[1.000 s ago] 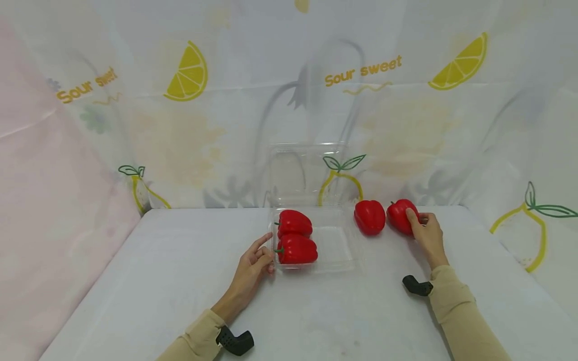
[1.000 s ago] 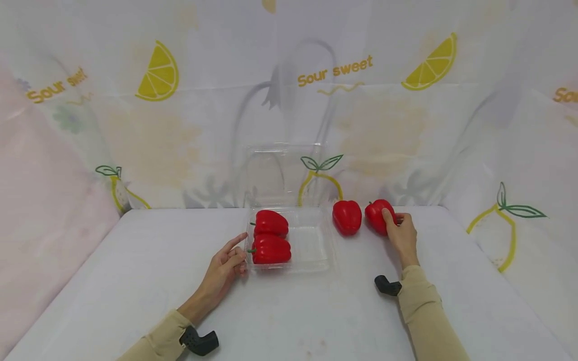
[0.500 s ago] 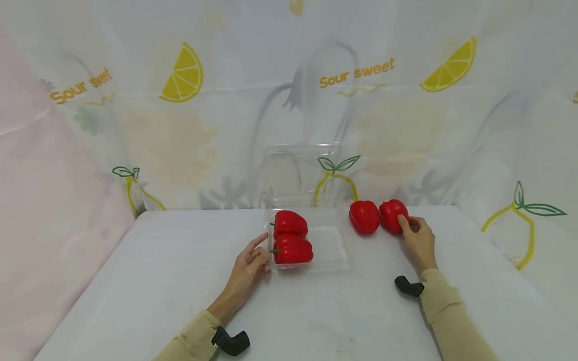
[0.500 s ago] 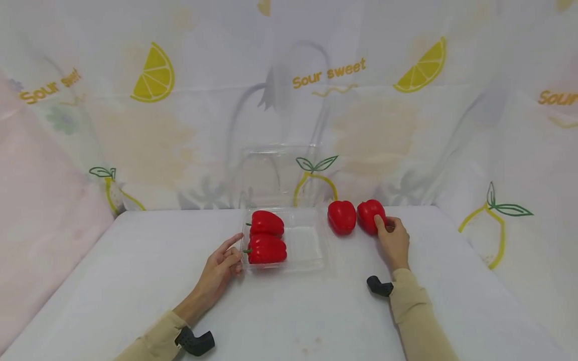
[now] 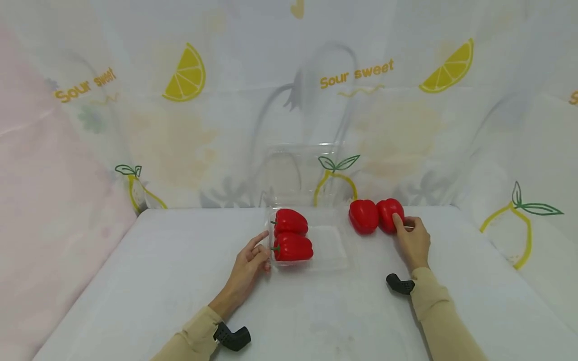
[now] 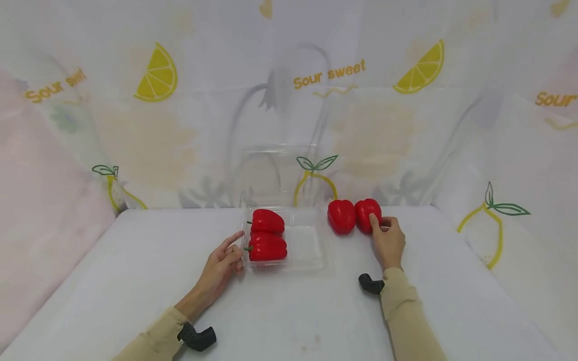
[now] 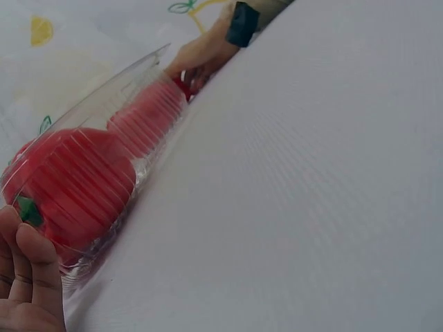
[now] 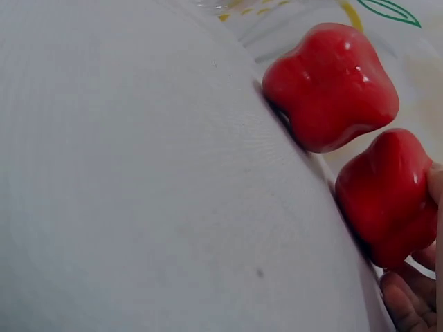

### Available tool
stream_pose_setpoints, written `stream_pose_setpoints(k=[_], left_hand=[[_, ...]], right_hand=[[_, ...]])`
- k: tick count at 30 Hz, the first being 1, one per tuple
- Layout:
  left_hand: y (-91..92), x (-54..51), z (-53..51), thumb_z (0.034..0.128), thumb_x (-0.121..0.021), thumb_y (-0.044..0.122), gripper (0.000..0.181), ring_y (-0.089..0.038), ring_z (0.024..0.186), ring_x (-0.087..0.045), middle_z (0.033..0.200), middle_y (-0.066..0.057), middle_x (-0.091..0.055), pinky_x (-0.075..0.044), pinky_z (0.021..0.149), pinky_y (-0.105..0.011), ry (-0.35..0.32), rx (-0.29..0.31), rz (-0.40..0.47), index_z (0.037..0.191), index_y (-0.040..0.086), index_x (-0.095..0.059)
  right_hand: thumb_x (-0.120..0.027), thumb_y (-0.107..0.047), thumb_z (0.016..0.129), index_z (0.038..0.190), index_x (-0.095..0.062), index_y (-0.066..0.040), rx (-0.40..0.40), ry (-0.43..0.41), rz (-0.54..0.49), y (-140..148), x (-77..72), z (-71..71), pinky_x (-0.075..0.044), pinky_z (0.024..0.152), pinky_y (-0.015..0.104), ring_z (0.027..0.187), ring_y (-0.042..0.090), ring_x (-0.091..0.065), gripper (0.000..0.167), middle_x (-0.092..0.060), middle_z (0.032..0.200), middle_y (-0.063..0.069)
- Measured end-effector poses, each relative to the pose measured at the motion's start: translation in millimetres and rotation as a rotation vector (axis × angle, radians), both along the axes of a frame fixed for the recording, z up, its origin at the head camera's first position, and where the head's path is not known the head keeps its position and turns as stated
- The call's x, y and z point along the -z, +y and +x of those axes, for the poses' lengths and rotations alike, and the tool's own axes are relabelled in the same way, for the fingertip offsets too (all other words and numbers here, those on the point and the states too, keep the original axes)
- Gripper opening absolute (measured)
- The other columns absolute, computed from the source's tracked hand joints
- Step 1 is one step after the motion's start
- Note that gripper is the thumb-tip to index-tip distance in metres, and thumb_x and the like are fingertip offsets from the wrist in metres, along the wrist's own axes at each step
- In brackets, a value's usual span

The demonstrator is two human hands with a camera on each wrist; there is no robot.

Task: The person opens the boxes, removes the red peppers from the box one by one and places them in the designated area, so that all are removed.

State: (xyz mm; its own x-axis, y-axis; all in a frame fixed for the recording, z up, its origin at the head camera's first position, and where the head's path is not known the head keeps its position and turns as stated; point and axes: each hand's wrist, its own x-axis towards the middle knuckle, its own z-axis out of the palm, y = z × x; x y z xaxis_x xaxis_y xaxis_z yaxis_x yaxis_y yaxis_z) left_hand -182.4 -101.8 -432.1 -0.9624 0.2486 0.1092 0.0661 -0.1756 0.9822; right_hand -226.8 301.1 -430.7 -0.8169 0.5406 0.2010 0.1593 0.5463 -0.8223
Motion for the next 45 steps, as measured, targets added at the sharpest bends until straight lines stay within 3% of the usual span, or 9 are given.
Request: stream_pose_setpoints(k=[7,15,26,29,33,36,40,45], left_hand=[[0.1,-1.6,-3.8,0.0945,-0.052,0.007,0.053,-0.007,0.065,-0.052,0.075,0.005,-0.051,-0.047,0.066,-0.019,0.007,0.010,0.021,0.144,0.006,-0.032],[-0.3,-1.0,-0.4,0.0971,-0.051,0.013,0.052,-0.006,0.066,-0.052,0.076,0.007,-0.052,-0.048,0.066,-0.018,-0.045,0.023,0.023,0.145,0.008,-0.032],[3.2,-3.7,-2.2,0.0966,-0.052,0.013,0.049,-0.007,0.065,-0.051,0.075,0.005,-0.050,-0.048,0.066,-0.018,-0.066,-0.014,0.004,0.143,0.012,-0.036],[3.3,-2.5,-1.4,0.0966,-0.052,0.011,0.048,-0.007,0.064,-0.051,0.074,0.005,-0.050,-0.048,0.065,-0.018,-0.078,-0.033,-0.002,0.142,0.013,-0.037],[3.0,-1.2,-0.5,0.0965,-0.052,0.010,0.048,-0.007,0.063,-0.051,0.074,0.004,-0.050,-0.048,0.064,-0.018,-0.085,-0.045,-0.003,0.142,0.013,-0.038],[2.5,-1.2,-0.5,0.0966,-0.052,0.010,0.048,-0.007,0.063,-0.052,0.073,0.004,-0.050,-0.048,0.064,-0.019,-0.070,-0.048,-0.007,0.142,0.013,-0.038],[1.8,-1.2,-0.9,0.0970,-0.051,0.012,0.047,-0.007,0.063,-0.052,0.073,0.003,-0.050,-0.048,0.064,-0.019,-0.045,-0.047,-0.017,0.142,0.013,-0.038],[1.4,0.6,-1.5,0.0978,-0.051,0.018,0.051,-0.007,0.064,-0.052,0.076,0.003,-0.050,-0.047,0.066,-0.018,-0.032,-0.036,-0.034,0.145,0.012,-0.034]], right_hand=[[-0.046,-0.059,0.090,0.124,-0.048,-0.002,-0.017,0.005,-0.007,-1.0,-4.9,-2.9,-0.040,0.094,0.044,0.109,0.033,-0.055,0.067,-0.057,0.123,0.018],[-0.045,-0.057,0.091,0.124,-0.048,-0.002,-0.009,0.014,-0.039,-0.4,-3.3,1.1,-0.041,0.087,0.038,0.106,0.032,-0.054,0.064,-0.057,0.122,0.018],[-0.043,-0.054,0.093,0.126,-0.046,-0.008,0.062,0.098,-0.170,1.5,-4.8,2.0,-0.036,0.076,0.020,0.090,0.007,-0.042,0.057,-0.051,0.120,0.005],[-0.045,-0.049,0.094,0.121,-0.047,-0.009,0.071,0.165,-0.194,-0.3,-4.4,1.7,-0.035,0.077,0.019,0.092,0.004,-0.041,0.048,-0.050,0.108,-0.004],[-0.051,-0.035,0.095,0.109,-0.052,-0.012,0.068,0.362,-0.191,-3.0,-5.7,0.1,-0.034,0.076,0.017,0.088,-0.001,-0.043,0.027,-0.046,0.093,-0.017],[-0.053,-0.024,0.094,0.106,-0.055,-0.007,0.019,0.512,-0.147,-6.6,-11.7,-1.6,-0.035,0.079,0.019,0.088,-0.003,-0.045,0.021,-0.047,0.091,-0.021],[-0.053,-0.016,0.094,0.110,-0.056,0.003,-0.086,0.612,-0.064,-15.1,-24.5,-2.1,-0.034,0.085,0.022,0.094,-0.005,-0.046,0.025,-0.049,0.095,-0.022],[-0.052,-0.007,0.093,0.112,-0.055,0.006,-0.224,0.571,0.010,-34.4,-49.8,7.6,-0.035,0.086,0.021,0.093,-0.005,-0.046,0.024,-0.052,0.098,-0.016]])
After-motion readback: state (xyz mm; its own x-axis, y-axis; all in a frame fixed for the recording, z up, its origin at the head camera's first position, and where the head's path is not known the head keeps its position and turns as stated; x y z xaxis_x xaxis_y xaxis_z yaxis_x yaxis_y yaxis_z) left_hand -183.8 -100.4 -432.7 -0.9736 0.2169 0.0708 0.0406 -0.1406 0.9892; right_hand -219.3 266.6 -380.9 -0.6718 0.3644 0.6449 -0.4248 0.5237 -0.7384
